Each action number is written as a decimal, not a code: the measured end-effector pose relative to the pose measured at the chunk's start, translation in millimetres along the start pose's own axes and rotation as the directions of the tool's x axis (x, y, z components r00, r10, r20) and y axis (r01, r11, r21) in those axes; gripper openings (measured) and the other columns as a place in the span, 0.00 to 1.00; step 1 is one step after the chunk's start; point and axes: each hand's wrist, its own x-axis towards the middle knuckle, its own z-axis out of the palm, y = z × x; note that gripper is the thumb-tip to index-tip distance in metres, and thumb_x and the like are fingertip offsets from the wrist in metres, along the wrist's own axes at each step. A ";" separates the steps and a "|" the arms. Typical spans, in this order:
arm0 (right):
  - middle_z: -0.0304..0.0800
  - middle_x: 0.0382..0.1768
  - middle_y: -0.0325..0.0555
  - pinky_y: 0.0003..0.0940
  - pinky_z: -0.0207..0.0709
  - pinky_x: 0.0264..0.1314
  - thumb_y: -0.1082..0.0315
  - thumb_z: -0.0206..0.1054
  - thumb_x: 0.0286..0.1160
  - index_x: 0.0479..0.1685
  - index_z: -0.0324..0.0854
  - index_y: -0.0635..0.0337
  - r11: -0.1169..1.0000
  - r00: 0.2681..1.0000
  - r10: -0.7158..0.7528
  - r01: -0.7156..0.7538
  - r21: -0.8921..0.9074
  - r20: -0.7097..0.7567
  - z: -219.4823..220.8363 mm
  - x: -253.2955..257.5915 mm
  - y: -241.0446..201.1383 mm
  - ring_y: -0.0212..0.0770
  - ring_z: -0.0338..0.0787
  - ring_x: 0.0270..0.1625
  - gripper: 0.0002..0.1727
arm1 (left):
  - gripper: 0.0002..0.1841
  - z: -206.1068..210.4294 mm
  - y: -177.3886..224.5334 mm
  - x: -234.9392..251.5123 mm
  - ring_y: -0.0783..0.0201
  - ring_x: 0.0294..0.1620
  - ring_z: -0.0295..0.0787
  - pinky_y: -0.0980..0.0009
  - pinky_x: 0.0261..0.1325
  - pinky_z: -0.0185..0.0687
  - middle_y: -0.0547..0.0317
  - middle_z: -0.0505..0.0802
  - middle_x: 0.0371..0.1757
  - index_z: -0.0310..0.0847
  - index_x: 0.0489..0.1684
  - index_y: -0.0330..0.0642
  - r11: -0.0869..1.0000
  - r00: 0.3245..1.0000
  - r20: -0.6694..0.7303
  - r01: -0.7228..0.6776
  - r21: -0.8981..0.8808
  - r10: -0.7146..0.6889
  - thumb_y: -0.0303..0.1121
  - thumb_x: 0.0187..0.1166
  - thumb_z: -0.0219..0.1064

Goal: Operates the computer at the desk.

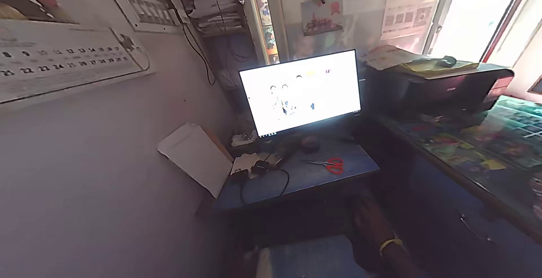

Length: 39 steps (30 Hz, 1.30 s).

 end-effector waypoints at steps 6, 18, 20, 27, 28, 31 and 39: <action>0.80 0.79 0.51 0.50 0.72 0.82 0.54 0.60 0.77 0.75 0.82 0.51 0.999 0.999 -0.029 0.029 -0.015 -0.033 0.6 -0.7 0.8 0.54 0.77 0.82 0.27 | 0.41 15.4 -16.1 1.1 0.33 0.88 0.63 0.43 0.87 0.61 0.28 0.65 0.88 0.66 0.84 0.30 0.997 0.995 -0.082 -0.054 -0.056 0.049 0.59 0.83 0.58; 0.79 0.79 0.52 0.50 0.71 0.83 0.53 0.60 0.77 0.78 0.80 0.50 1.000 1.000 -0.007 0.007 -0.005 -0.012 0.3 -0.1 0.5 0.54 0.76 0.83 0.29 | 0.41 22.1 -23.4 0.4 0.33 0.88 0.63 0.42 0.87 0.61 0.28 0.64 0.89 0.66 0.85 0.31 0.995 0.991 -0.113 -0.077 -0.063 0.070 0.59 0.84 0.58; 0.77 0.81 0.49 0.49 0.70 0.84 0.52 0.60 0.77 0.82 0.76 0.47 1.000 1.000 0.017 -0.017 -0.002 0.016 0.0 0.9 0.6 0.52 0.75 0.84 0.31 | 0.42 23.6 -25.0 1.7 0.34 0.89 0.61 0.43 0.88 0.60 0.30 0.63 0.89 0.66 0.85 0.32 0.995 0.991 -0.112 -0.078 -0.056 0.071 0.60 0.83 0.57; 0.76 0.82 0.49 0.49 0.65 0.88 0.54 0.60 0.76 0.79 0.79 0.49 1.000 0.998 -0.025 0.026 -0.004 0.054 -1.4 0.0 0.5 0.52 0.71 0.86 0.30 | 0.41 21.7 -23.9 0.1 0.34 0.89 0.61 0.43 0.87 0.61 0.30 0.63 0.89 0.67 0.84 0.30 0.994 0.989 -0.122 -0.088 -0.063 0.080 0.59 0.83 0.58; 0.76 0.82 0.49 0.49 0.65 0.88 0.54 0.61 0.76 0.78 0.80 0.49 0.999 0.998 -0.036 0.036 -0.003 0.057 -0.8 0.5 1.2 0.52 0.71 0.86 0.29 | 0.41 21.1 -23.2 0.1 0.34 0.89 0.61 0.43 0.87 0.60 0.30 0.63 0.90 0.67 0.84 0.30 0.994 0.990 -0.119 -0.089 -0.064 0.081 0.58 0.83 0.59; 0.79 0.79 0.49 0.50 0.69 0.85 0.54 0.62 0.74 0.75 0.83 0.49 0.997 0.997 -0.075 0.075 -0.003 -0.002 3.7 0.7 3.7 0.53 0.75 0.83 0.28 | 0.41 19.7 -21.7 0.4 0.35 0.90 0.60 0.44 0.88 0.60 0.31 0.62 0.90 0.66 0.84 0.30 0.994 0.990 -0.115 -0.086 -0.062 0.079 0.58 0.83 0.59; 0.78 0.80 0.50 0.51 0.73 0.81 0.52 0.61 0.74 0.74 0.84 0.48 0.998 0.998 -0.063 0.063 -0.016 0.010 4.9 -1.1 4.6 0.54 0.77 0.82 0.28 | 0.39 18.8 -19.9 0.2 0.33 0.87 0.65 0.42 0.85 0.64 0.30 0.64 0.89 0.67 0.84 0.32 0.996 0.994 -0.093 -0.069 -0.051 0.064 0.57 0.83 0.59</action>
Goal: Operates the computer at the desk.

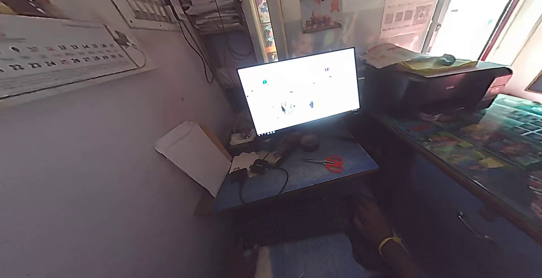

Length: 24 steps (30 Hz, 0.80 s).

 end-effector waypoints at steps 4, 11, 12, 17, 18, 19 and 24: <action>0.78 0.80 0.50 0.51 0.72 0.82 0.52 0.61 0.75 0.74 0.83 0.49 1.000 1.000 0.013 -0.013 -0.006 0.024 -3.9 0.0 -2.1 0.53 0.76 0.83 0.27 | 0.40 0.5 -1.0 0.8 0.34 0.87 0.65 0.42 0.85 0.64 0.30 0.63 0.89 0.67 0.84 0.32 1.000 1.000 0.004 0.004 -0.013 -0.004 0.57 0.83 0.60; 0.78 0.81 0.50 0.50 0.71 0.83 0.53 0.60 0.78 0.76 0.81 0.50 1.000 1.000 0.016 -0.016 0.015 -0.003 -9.2 -0.1 -5.8 0.53 0.75 0.83 0.28 | 0.40 4.0 -4.6 2.7 0.32 0.87 0.63 0.40 0.85 0.62 0.29 0.64 0.89 0.68 0.84 0.32 1.000 1.000 -0.018 -0.010 -0.004 0.010 0.59 0.82 0.59; 0.77 0.81 0.50 0.49 0.70 0.84 0.53 0.60 0.79 0.77 0.81 0.50 1.000 1.000 0.021 -0.021 0.018 -0.002 -9.4 -0.1 -6.4 0.52 0.75 0.84 0.28 | 0.40 4.5 -5.2 2.8 0.32 0.88 0.63 0.41 0.86 0.62 0.30 0.64 0.89 0.67 0.84 0.32 1.000 1.000 -0.019 -0.012 -0.004 0.012 0.59 0.83 0.59; 0.77 0.81 0.51 0.48 0.70 0.84 0.52 0.58 0.80 0.78 0.80 0.50 0.999 0.999 0.026 -0.026 0.019 -0.023 -7.2 1.4 -6.0 0.52 0.75 0.84 0.28 | 0.39 -0.6 -0.3 3.1 0.32 0.87 0.63 0.41 0.85 0.63 0.30 0.64 0.89 0.68 0.84 0.35 1.000 1.000 -0.012 -0.004 -0.023 0.004 0.57 0.82 0.61; 0.77 0.81 0.50 0.48 0.70 0.84 0.52 0.58 0.81 0.78 0.80 0.49 0.999 0.999 0.028 -0.028 0.019 -0.025 -6.5 1.7 -5.5 0.52 0.75 0.84 0.28 | 0.39 -0.2 -0.8 3.3 0.32 0.87 0.64 0.41 0.85 0.64 0.30 0.64 0.89 0.68 0.84 0.35 1.000 1.000 -0.015 -0.010 -0.023 0.010 0.57 0.82 0.61; 0.77 0.81 0.50 0.48 0.70 0.85 0.52 0.58 0.81 0.79 0.79 0.49 0.999 0.999 0.032 -0.031 0.024 -0.024 -5.7 1.8 -5.3 0.52 0.75 0.84 0.28 | 0.39 0.2 -1.1 3.1 0.32 0.87 0.63 0.41 0.85 0.63 0.30 0.64 0.89 0.68 0.84 0.35 1.000 1.000 -0.014 -0.011 -0.024 0.010 0.57 0.82 0.61; 0.73 0.84 0.51 0.48 0.66 0.87 0.51 0.56 0.84 0.81 0.77 0.49 0.998 0.998 0.056 -0.057 0.031 0.021 -3.9 1.2 -4.5 0.52 0.71 0.87 0.28 | 0.40 1.5 -1.1 0.7 0.32 0.87 0.63 0.41 0.84 0.64 0.30 0.64 0.89 0.67 0.85 0.35 1.000 1.000 0.000 0.009 -0.028 -0.009 0.57 0.82 0.60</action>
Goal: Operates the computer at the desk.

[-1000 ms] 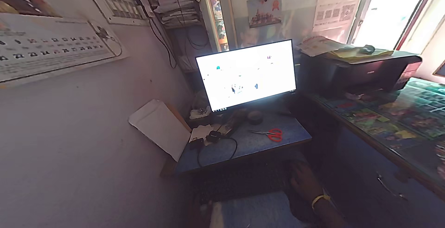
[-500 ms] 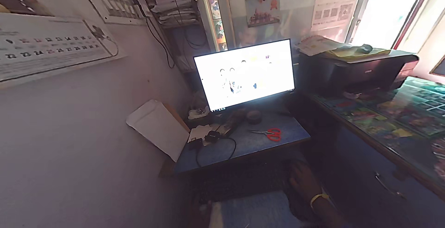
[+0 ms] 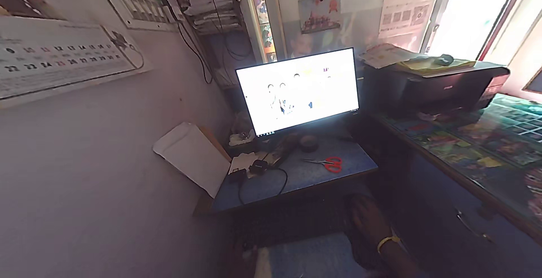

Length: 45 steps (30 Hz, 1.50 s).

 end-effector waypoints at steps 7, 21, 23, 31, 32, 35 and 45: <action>0.76 0.82 0.51 0.48 0.70 0.85 0.53 0.57 0.82 0.79 0.79 0.51 0.999 0.997 -0.032 0.031 -0.020 -0.074 7.8 2.2 4.0 0.53 0.75 0.84 0.28 | 0.38 -0.8 -0.8 0.2 0.30 0.86 0.65 0.40 0.83 0.65 0.28 0.65 0.88 0.69 0.82 0.32 1.000 1.000 -0.004 -0.018 0.020 0.018 0.55 0.83 0.61; 0.75 0.82 0.51 0.48 0.69 0.85 0.52 0.57 0.82 0.80 0.78 0.50 1.000 0.997 -0.022 0.021 -0.008 -0.070 7.3 2.9 2.1 0.53 0.74 0.85 0.28 | 0.39 -2.8 -0.8 -2.0 0.32 0.88 0.63 0.41 0.86 0.62 0.29 0.63 0.89 0.68 0.83 0.31 1.000 0.999 -0.026 -0.028 0.001 0.028 0.57 0.83 0.60; 0.74 0.84 0.50 0.48 0.67 0.87 0.51 0.56 0.83 0.82 0.76 0.48 1.000 0.999 0.010 -0.010 0.000 -0.031 5.8 3.9 1.4 0.51 0.72 0.86 0.29 | 0.42 -9.7 4.1 0.6 0.33 0.88 0.62 0.41 0.87 0.60 0.27 0.67 0.87 0.65 0.85 0.32 0.998 0.999 0.034 -0.025 0.050 0.023 0.61 0.84 0.54; 0.76 0.82 0.50 0.49 0.68 0.86 0.52 0.58 0.79 0.80 0.78 0.49 0.999 0.999 -0.030 0.030 -0.016 -0.035 6.3 1.6 3.4 0.52 0.74 0.84 0.29 | 0.39 -1.3 -2.3 -2.1 0.33 0.86 0.67 0.42 0.85 0.65 0.29 0.67 0.87 0.68 0.83 0.30 0.999 0.999 -0.030 -0.039 0.006 0.039 0.57 0.83 0.61; 0.77 0.81 0.50 0.50 0.69 0.85 0.53 0.58 0.78 0.78 0.80 0.50 0.999 0.997 -0.051 0.050 -0.013 -0.058 6.7 1.2 3.8 0.53 0.75 0.83 0.29 | 0.39 -0.4 -3.4 -0.8 0.34 0.86 0.66 0.42 0.85 0.65 0.29 0.66 0.88 0.69 0.82 0.31 0.999 0.999 -0.026 -0.034 0.013 0.035 0.57 0.83 0.61; 0.78 0.80 0.50 0.50 0.70 0.84 0.53 0.58 0.76 0.75 0.83 0.51 0.996 0.993 -0.088 0.088 0.004 -0.085 7.9 0.8 6.5 0.53 0.76 0.83 0.29 | 0.39 2.4 -4.2 1.7 0.33 0.87 0.65 0.42 0.85 0.63 0.29 0.64 0.89 0.69 0.81 0.30 1.000 1.000 -0.019 -0.020 0.022 0.020 0.57 0.82 0.60; 0.79 0.80 0.49 0.50 0.70 0.84 0.54 0.59 0.75 0.75 0.83 0.51 0.996 0.992 -0.089 0.090 0.002 -0.089 7.2 -0.5 5.1 0.53 0.76 0.83 0.28 | 0.39 1.3 -3.3 0.7 0.32 0.87 0.64 0.42 0.85 0.63 0.29 0.64 0.89 0.69 0.82 0.30 1.000 1.000 -0.007 -0.010 0.012 0.010 0.57 0.83 0.60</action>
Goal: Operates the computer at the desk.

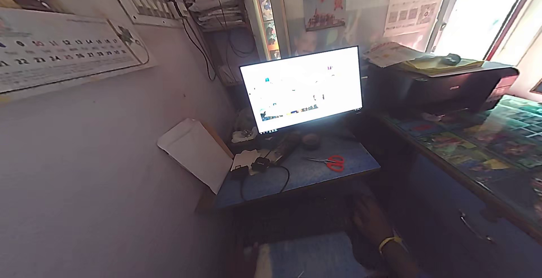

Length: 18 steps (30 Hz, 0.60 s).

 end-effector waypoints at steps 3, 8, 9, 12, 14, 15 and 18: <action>0.79 0.79 0.49 0.50 0.70 0.84 0.54 0.60 0.75 0.75 0.82 0.52 1.000 1.000 0.024 -0.024 0.000 0.000 -1.3 1.1 -1.4 0.53 0.77 0.82 0.29 | 0.39 1.6 -1.0 0.6 0.32 0.87 0.64 0.42 0.85 0.63 0.29 0.63 0.89 0.68 0.82 0.29 1.000 1.000 -0.014 -0.009 -0.003 0.009 0.56 0.83 0.60; 0.80 0.78 0.51 0.50 0.70 0.84 0.54 0.60 0.75 0.78 0.79 0.53 0.999 0.999 0.046 -0.046 -0.001 -0.004 -2.7 3.3 -2.7 0.54 0.78 0.81 0.31 | 0.40 1.5 -1.5 0.5 0.32 0.87 0.64 0.42 0.85 0.63 0.29 0.63 0.89 0.68 0.82 0.29 1.000 1.000 -0.018 -0.010 -0.006 0.010 0.57 0.82 0.60; 0.81 0.78 0.51 0.50 0.72 0.82 0.54 0.60 0.74 0.77 0.80 0.53 0.999 0.999 0.042 -0.042 -0.003 -0.015 -2.8 3.3 -2.8 0.54 0.79 0.80 0.30 | 0.40 1.8 -1.7 0.6 0.32 0.87 0.64 0.41 0.85 0.63 0.29 0.63 0.89 0.68 0.82 0.29 1.000 1.000 -0.021 -0.014 -0.007 0.014 0.57 0.82 0.60; 0.79 0.80 0.49 0.50 0.69 0.85 0.53 0.58 0.75 0.79 0.79 0.51 0.999 0.999 0.043 -0.043 -0.012 0.022 -2.4 3.2 -2.0 0.52 0.77 0.83 0.31 | 0.40 3.0 -2.2 0.9 0.32 0.87 0.63 0.42 0.86 0.62 0.30 0.62 0.90 0.68 0.82 0.29 1.000 0.999 -0.025 -0.024 -0.006 0.024 0.57 0.82 0.59; 0.77 0.81 0.48 0.50 0.67 0.87 0.52 0.58 0.76 0.78 0.80 0.51 1.000 0.999 0.024 -0.024 -0.010 0.048 -1.6 2.4 -0.9 0.51 0.74 0.85 0.30 | 0.40 3.7 -2.6 0.2 0.32 0.87 0.64 0.42 0.85 0.62 0.30 0.62 0.90 0.69 0.82 0.29 1.000 0.999 -0.027 -0.024 -0.003 0.024 0.58 0.82 0.59; 0.77 0.82 0.48 0.50 0.66 0.87 0.52 0.59 0.77 0.78 0.80 0.51 1.000 0.997 0.017 -0.017 -0.002 0.071 -2.5 2.0 -0.9 0.52 0.73 0.85 0.30 | 0.40 3.4 -2.4 -0.1 0.32 0.87 0.64 0.42 0.86 0.62 0.30 0.62 0.90 0.69 0.82 0.29 1.000 0.999 -0.024 -0.021 -0.002 0.021 0.57 0.83 0.59; 0.73 0.84 0.50 0.49 0.64 0.89 0.51 0.57 0.81 0.80 0.78 0.50 0.999 0.990 0.020 -0.023 0.023 0.139 -7.6 1.3 -3.2 0.52 0.71 0.87 0.30 | 0.40 -2.2 1.2 0.8 0.34 0.89 0.62 0.43 0.87 0.61 0.31 0.62 0.90 0.69 0.82 0.30 1.000 1.000 0.004 -0.013 0.022 0.013 0.58 0.83 0.59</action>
